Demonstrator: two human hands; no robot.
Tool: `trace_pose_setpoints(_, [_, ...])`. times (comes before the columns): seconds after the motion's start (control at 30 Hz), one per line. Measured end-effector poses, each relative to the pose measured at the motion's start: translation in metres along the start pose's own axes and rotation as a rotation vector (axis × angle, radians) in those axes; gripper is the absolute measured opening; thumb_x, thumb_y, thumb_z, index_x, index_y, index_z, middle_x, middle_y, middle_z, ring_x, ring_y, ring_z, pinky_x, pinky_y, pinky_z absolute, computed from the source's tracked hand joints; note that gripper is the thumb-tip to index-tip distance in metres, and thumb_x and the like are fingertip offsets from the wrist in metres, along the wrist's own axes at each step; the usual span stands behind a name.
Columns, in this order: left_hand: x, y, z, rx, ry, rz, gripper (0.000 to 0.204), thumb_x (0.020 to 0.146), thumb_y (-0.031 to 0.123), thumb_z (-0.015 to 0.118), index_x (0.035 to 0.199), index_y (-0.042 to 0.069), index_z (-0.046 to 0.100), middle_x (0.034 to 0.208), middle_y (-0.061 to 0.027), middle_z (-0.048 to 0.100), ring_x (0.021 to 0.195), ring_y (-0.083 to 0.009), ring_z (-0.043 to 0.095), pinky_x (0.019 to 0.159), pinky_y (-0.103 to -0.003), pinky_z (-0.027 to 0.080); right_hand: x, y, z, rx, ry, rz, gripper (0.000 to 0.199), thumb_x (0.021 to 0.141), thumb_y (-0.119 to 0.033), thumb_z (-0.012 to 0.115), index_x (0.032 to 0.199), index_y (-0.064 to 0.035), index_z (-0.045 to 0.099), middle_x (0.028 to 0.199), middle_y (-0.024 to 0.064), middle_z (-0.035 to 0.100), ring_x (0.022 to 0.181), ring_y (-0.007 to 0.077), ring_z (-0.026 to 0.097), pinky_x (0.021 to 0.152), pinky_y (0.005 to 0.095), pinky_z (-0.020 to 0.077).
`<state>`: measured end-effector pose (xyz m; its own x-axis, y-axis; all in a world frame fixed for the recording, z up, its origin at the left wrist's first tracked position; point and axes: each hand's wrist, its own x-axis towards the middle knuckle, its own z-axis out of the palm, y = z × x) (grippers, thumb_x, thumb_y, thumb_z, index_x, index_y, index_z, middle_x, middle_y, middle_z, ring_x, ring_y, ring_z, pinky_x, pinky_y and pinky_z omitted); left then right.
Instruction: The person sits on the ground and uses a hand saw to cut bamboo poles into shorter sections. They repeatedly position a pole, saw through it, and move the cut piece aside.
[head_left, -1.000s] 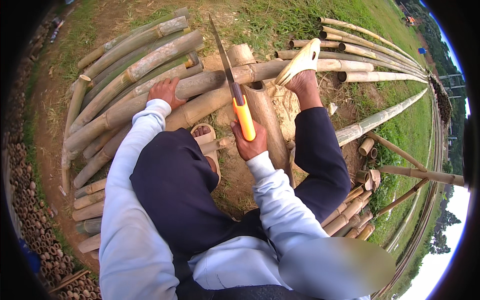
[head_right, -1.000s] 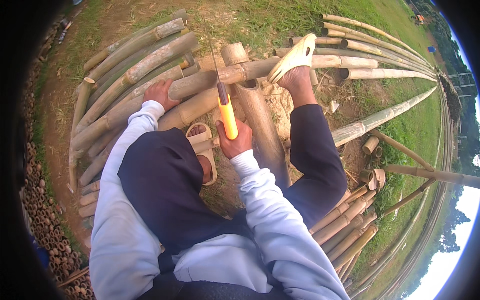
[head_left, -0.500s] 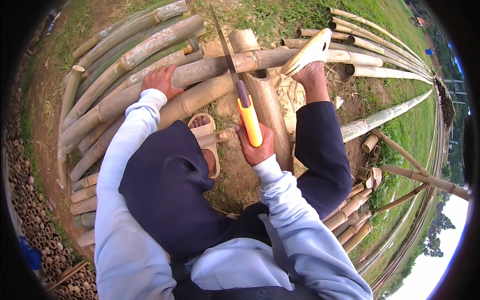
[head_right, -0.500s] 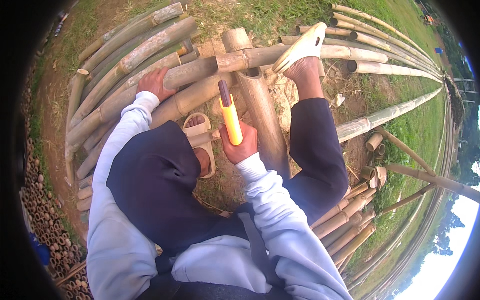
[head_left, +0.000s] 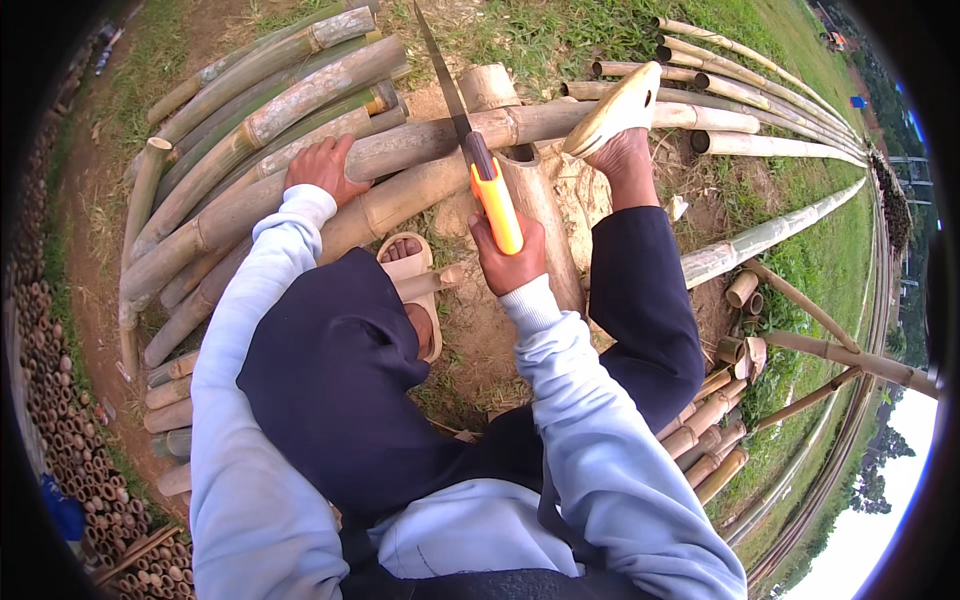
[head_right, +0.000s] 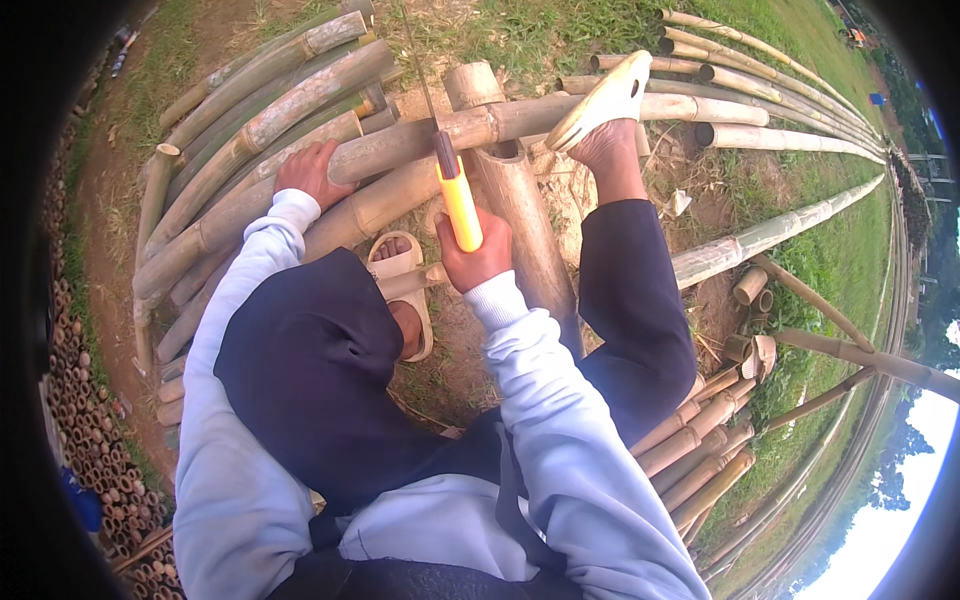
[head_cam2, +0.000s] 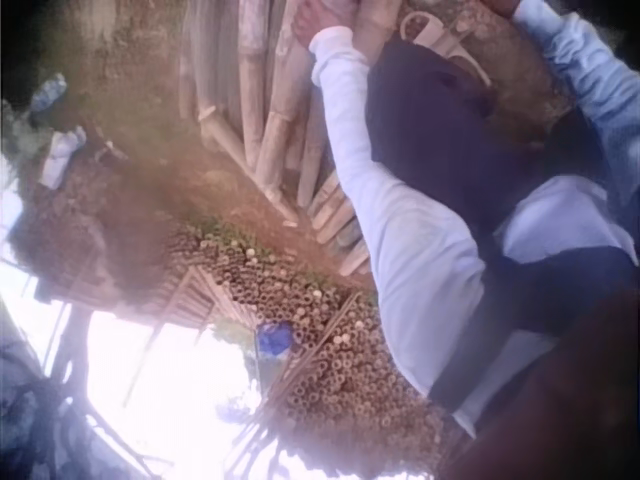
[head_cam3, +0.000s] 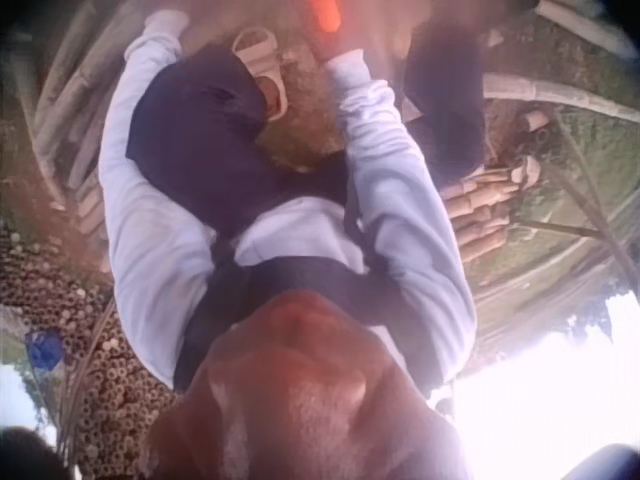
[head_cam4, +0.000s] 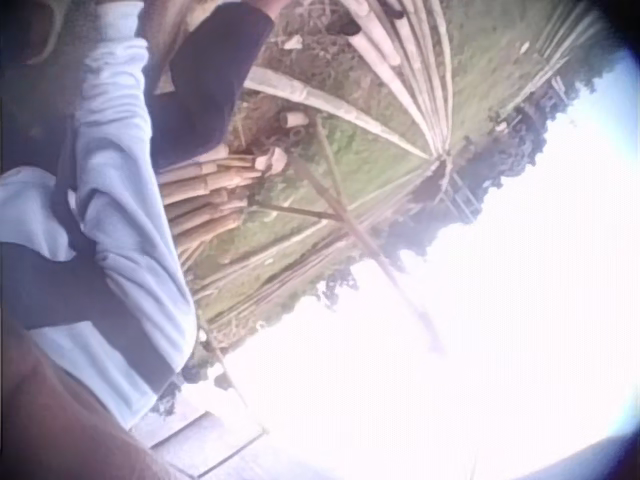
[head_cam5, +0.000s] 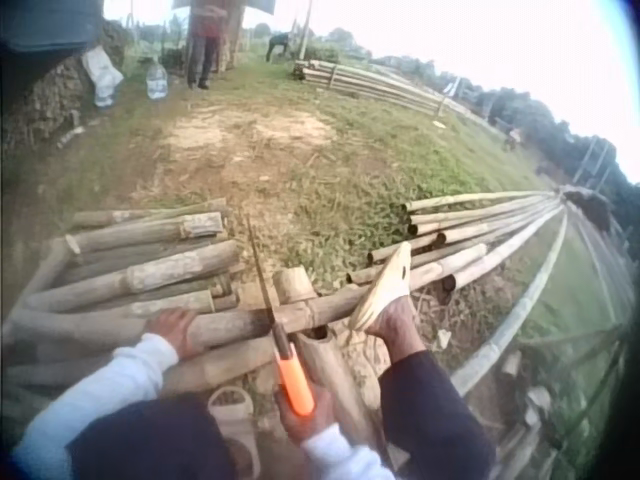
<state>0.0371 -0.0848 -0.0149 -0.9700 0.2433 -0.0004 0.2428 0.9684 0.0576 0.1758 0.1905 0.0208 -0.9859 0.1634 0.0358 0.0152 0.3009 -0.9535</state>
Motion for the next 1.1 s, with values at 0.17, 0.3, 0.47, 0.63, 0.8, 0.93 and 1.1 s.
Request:
trace_pose_setpoints(0.17, [0.003, -0.016, -0.008, 0.028, 0.029, -0.013, 0.07, 0.071, 0.047, 0.088, 0.126, 0.015, 0.061, 0.116, -0.0124, 0.069, 0.108, -0.036, 0.068, 0.094, -0.047, 0.055, -0.051, -0.005, -0.022, 0.06, -0.069, 0.204, 0.017, 0.095, -0.012, 0.075, 0.096, 0.0041, 0.07, 0.071, 0.0073, 0.065, 0.064, 0.0121, 0.06, 0.062, 0.0313, 0.0495])
trace_pose_setpoints(0.3, [-0.009, -0.015, 0.003, 0.002, 0.012, -0.028, 0.07, 0.071, 0.047, 0.089, 0.127, 0.015, 0.06, 0.117, -0.012, 0.069, 0.109, -0.0359, 0.068, 0.095, -0.047, 0.055, -0.19, -0.011, -0.083, -0.025, -0.097, 0.224, 0.024, 0.093, -0.005, 0.073, 0.114, 0.005, 0.071, 0.076, 0.0092, 0.069, 0.069, 0.0128, 0.066, 0.069, 0.0294, 0.053])
trace_pose_setpoints(0.47, [-0.008, -0.012, 0.007, 0.022, -0.047, -0.044, 0.073, 0.07, 0.047, 0.088, 0.13, 0.016, 0.06, 0.119, -0.0117, 0.069, 0.11, -0.0362, 0.068, 0.095, -0.048, 0.055, -0.1, -0.005, -0.052, 0.003, -0.082, 0.234, 0.013, 0.092, -0.007, 0.073, 0.099, 0.0045, 0.071, 0.067, 0.0079, 0.064, 0.061, 0.0115, 0.058, 0.061, 0.0315, 0.0492])
trace_pose_setpoints(0.63, [-0.006, -0.003, -0.007, 0.017, -0.036, -0.018, 0.073, 0.071, 0.049, 0.088, 0.13, 0.016, 0.06, 0.12, -0.012, 0.069, 0.112, -0.0363, 0.067, 0.096, -0.048, 0.054, -0.016, -0.008, -0.005, -0.009, -0.033, 0.078, 0.018, 0.093, -0.012, 0.076, 0.09, 0.004, 0.068, 0.066, 0.0089, 0.061, 0.06, 0.0129, 0.055, 0.059, 0.0334, 0.0476])
trace_pose_setpoints(0.8, [-0.009, -0.021, 0.002, 0.008, 0.007, -0.027, 0.071, 0.07, 0.048, 0.086, 0.129, 0.018, 0.06, 0.117, -0.0138, 0.07, 0.107, -0.0379, 0.068, 0.093, -0.048, 0.056, -0.162, -0.018, -0.074, -0.002, -0.08, 0.237, 0.011, 0.093, -0.006, 0.074, 0.1, 0.0036, 0.072, 0.068, 0.0069, 0.065, 0.06, 0.012, 0.059, 0.061, 0.0303, 0.0501])
trace_pose_setpoints(0.93, [-0.01, -0.016, 0.003, 0.008, 0.007, -0.04, 0.069, 0.07, 0.047, 0.087, 0.127, 0.017, 0.062, 0.117, -0.0132, 0.07, 0.106, -0.0373, 0.069, 0.092, -0.049, 0.056, -0.196, -0.036, -0.085, -0.099, -0.067, 0.179, 0.012, 0.092, -0.005, 0.074, 0.1, 0.0033, 0.073, 0.071, 0.0119, 0.068, 0.061, 0.0188, 0.067, 0.064, 0.0305, 0.0531])
trace_pose_setpoints(1.1, [0.008, -0.009, -0.006, 0.012, -0.03, -0.035, 0.073, 0.071, 0.049, 0.088, 0.13, 0.016, 0.061, 0.118, -0.0123, 0.07, 0.108, -0.0378, 0.069, 0.094, -0.049, 0.056, -0.053, 0.004, -0.019, -0.012, -0.027, 0.056, 0.026, 0.093, -0.011, 0.075, 0.077, 0.0034, 0.062, 0.057, 0.0108, 0.054, 0.052, 0.0132, 0.046, 0.052, 0.0344, 0.0424])
